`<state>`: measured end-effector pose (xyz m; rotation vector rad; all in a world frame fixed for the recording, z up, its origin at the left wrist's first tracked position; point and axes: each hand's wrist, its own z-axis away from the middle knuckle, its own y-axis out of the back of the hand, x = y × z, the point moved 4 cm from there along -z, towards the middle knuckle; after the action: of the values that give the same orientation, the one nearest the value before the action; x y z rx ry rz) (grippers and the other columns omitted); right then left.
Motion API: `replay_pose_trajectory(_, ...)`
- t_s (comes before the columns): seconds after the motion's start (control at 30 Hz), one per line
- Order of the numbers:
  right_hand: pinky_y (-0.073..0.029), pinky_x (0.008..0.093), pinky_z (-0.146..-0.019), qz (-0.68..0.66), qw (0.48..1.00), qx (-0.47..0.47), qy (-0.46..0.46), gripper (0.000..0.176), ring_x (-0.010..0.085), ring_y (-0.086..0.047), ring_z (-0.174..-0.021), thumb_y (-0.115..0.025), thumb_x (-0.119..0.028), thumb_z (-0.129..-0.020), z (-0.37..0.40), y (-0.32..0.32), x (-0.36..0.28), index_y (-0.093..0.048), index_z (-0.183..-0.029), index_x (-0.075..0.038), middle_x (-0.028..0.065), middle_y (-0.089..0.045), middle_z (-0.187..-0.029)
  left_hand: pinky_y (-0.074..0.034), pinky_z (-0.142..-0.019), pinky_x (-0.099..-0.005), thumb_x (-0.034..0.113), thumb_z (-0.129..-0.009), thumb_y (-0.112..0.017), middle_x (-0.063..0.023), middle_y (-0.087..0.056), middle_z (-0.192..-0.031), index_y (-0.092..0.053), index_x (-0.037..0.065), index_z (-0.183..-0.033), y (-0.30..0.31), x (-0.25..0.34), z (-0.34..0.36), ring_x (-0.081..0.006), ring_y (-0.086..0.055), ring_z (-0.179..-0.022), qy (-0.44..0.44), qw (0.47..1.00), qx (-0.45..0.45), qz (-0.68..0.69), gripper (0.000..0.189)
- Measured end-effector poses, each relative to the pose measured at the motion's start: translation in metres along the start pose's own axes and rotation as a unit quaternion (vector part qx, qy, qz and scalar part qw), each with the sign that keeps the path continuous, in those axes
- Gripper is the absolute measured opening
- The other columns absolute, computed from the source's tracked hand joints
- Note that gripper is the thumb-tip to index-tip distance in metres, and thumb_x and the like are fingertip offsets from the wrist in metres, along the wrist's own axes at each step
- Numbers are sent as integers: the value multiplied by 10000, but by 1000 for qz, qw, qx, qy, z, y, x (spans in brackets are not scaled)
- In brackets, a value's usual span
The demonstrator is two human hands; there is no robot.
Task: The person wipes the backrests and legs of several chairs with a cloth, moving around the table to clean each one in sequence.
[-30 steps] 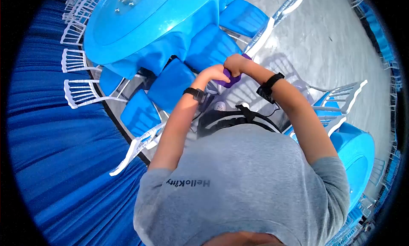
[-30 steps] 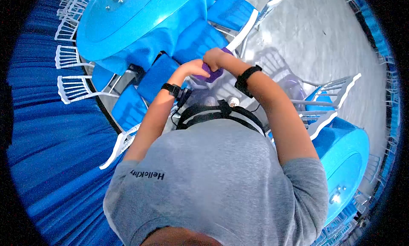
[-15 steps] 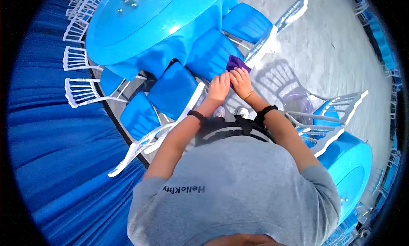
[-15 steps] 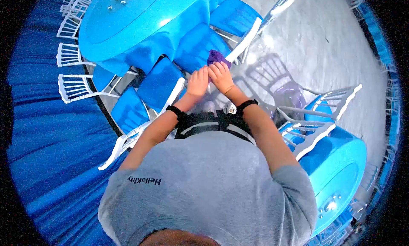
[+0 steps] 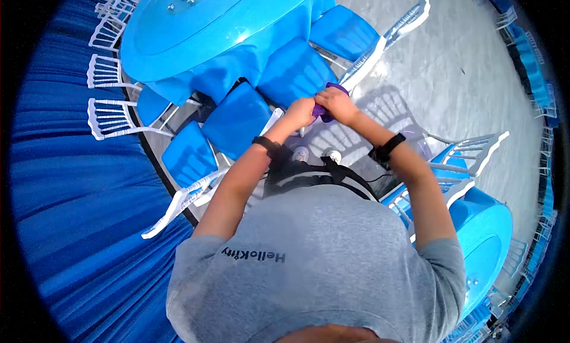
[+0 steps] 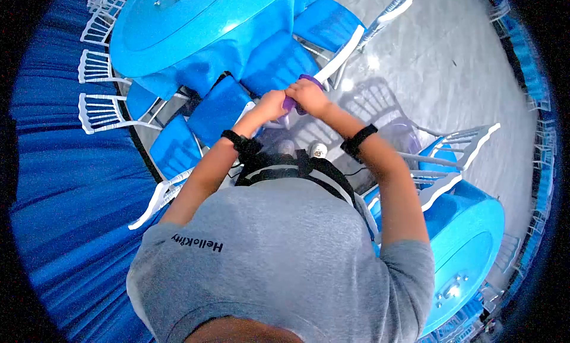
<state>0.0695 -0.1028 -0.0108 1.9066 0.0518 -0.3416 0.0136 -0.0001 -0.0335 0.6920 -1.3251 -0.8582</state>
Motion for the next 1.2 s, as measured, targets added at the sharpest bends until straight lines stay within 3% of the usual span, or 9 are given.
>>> replay_pose_trajectory(0.17, -425, 403, -678, -73, 961, -265, -11, 332, 309, -557, -772, -695, -149, -592, -22, -11, 20, -535, -871, -63, 122, -568, -770, -458, -625, -414, 143, -607, -638, -172, -609, -815, -594, 46, -799, -14, -27, -20, -360, -574, -735, -46, 976, -200, 71, 220)
replay_pose_trajectory(0.23, -421, 397, -692, -23, 968, -249, -31, 298, 296, -553, -800, -665, -146, -615, -22, -12, 16, -529, -867, -64, 116, -566, -803, -461, -625, -420, 122, -644, -600, -180, -606, -790, -579, 19, -786, -12, -12, -11, -353, -582, -729, -57, 980, -184, 47, 177)
replay_pose_trajectory(0.3, -417, 392, -706, 25, 969, -241, -49, 263, 283, -549, -828, -636, -143, -639, -10, -14, 13, -523, -863, -66, 109, -564, -835, -459, -638, -427, 150, -661, -629, -194, -601, -779, -543, 1, -851, -7, -5, 1, -343, -580, -775, 39, 998, 36, -17, 257)
replay_pose_trajectory(0.4, -362, 332, -854, 62, 998, 25, 3, 312, 227, -474, -1002, -536, -129, -687, 14, -3, 2, -484, -990, -78, 82, -503, -1024, -472, -585, -387, 107, -672, -588, -122, -556, -797, -477, 12, -927, -10, 11, 17, -297, -571, -706, -21, 969, 195, -151, 294)
replay_pose_trajectory(0.53, -316, 392, -935, 97, 983, 137, -68, 378, 241, -453, -1064, -525, -94, -696, 22, -13, -8, -472, -1071, -77, 96, -494, -1082, -479, -581, -339, 79, -650, -573, -77, -529, -791, -479, 36, -950, -8, 24, 20, -229, -556, -661, -59, 928, 272, -246, 318)
replay_pose_trajectory(0.83, -256, 471, -984, -108, 956, 135, -237, 730, 399, -256, -1213, -658, -89, -622, 46, 15, -37, -326, -1272, -80, 206, -244, -1325, -323, -951, -327, 338, -893, -407, -177, -395, -1279, -341, 72, -1284, 9, -1, -2, -297, -397, -1172, 65, 958, -29, 277, 477)
replay_pose_trajectory(0.97, -353, 410, -919, -148, 931, 129, -307, 603, 381, -376, -1126, -619, -121, -663, 67, 12, -26, -386, -1212, -36, 216, -345, -1255, -345, -934, -344, 335, -904, -345, -191, -385, -1277, -357, 37, -1269, 6, 24, -20, -326, -398, -1156, -138, 975, 4, 177, 472)
replay_pose_trajectory(1.13, -412, 366, -834, -367, 804, 58, -465, 469, 340, -507, -993, -593, -211, -714, 70, -3, 2, -471, -1111, 7, 210, -492, -1124, -402, -837, -419, 302, -860, -430, -246, -490, -1121, -314, 16, -1263, -5, 35, -49, -379, -491, -1009, -74, 993, 17, 92, 508)
replay_pose_trajectory(1.2, -413, 290, -794, -479, 737, 3, -477, 538, 181, -507, -946, -553, -140, -745, 61, -5, 0, -376, -1230, 10, 121, -522, -1087, -413, -789, -441, 278, -861, -426, -247, -522, -1049, -345, 17, -1217, -6, 38, -62, -392, -512, -947, -55, 995, 1, 83, 449)
